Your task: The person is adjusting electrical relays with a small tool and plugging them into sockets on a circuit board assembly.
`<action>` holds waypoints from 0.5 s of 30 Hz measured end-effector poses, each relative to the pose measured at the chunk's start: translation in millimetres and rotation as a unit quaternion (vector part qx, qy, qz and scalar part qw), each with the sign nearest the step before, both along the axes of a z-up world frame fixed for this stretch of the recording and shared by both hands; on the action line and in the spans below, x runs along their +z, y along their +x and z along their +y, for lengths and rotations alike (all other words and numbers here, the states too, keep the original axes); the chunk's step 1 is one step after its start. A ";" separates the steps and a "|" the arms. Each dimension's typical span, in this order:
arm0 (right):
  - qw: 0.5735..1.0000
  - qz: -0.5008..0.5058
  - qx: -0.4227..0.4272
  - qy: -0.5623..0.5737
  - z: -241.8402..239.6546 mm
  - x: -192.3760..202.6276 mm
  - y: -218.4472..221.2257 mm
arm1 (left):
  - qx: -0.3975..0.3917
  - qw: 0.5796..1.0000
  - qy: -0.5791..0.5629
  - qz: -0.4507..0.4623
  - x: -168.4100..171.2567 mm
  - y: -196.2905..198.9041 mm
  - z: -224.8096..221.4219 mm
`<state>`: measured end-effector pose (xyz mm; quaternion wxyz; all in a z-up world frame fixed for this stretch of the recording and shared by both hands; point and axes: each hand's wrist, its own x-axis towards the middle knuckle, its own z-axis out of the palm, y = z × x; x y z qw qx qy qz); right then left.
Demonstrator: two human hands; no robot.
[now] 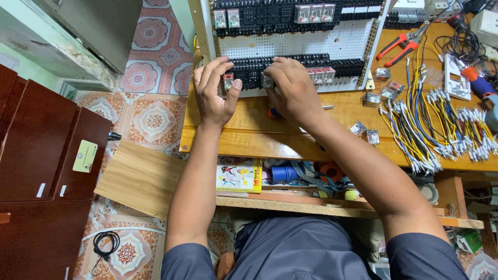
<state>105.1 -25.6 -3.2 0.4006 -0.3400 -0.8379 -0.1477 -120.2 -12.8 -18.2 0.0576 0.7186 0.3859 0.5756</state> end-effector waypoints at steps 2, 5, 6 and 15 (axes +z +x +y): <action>1.000 -0.003 -0.011 0.016 3.2 -4.0 -1.3 | 0.000 1.000 -0.005 -0.005 1.0 -0.4 -0.9; 0.999 -0.006 -0.011 0.031 5.9 -8.3 -0.7 | -0.026 0.999 -0.028 -0.033 4.8 -0.4 -3.6; 0.999 -0.011 -0.016 0.032 5.5 -8.6 -0.3 | -0.025 0.999 -0.025 -0.032 4.2 -0.4 -3.4; 0.998 -0.023 -0.050 0.021 11.1 -13.5 0.4 | 0.038 0.999 0.009 -0.008 1.4 15.1 -7.7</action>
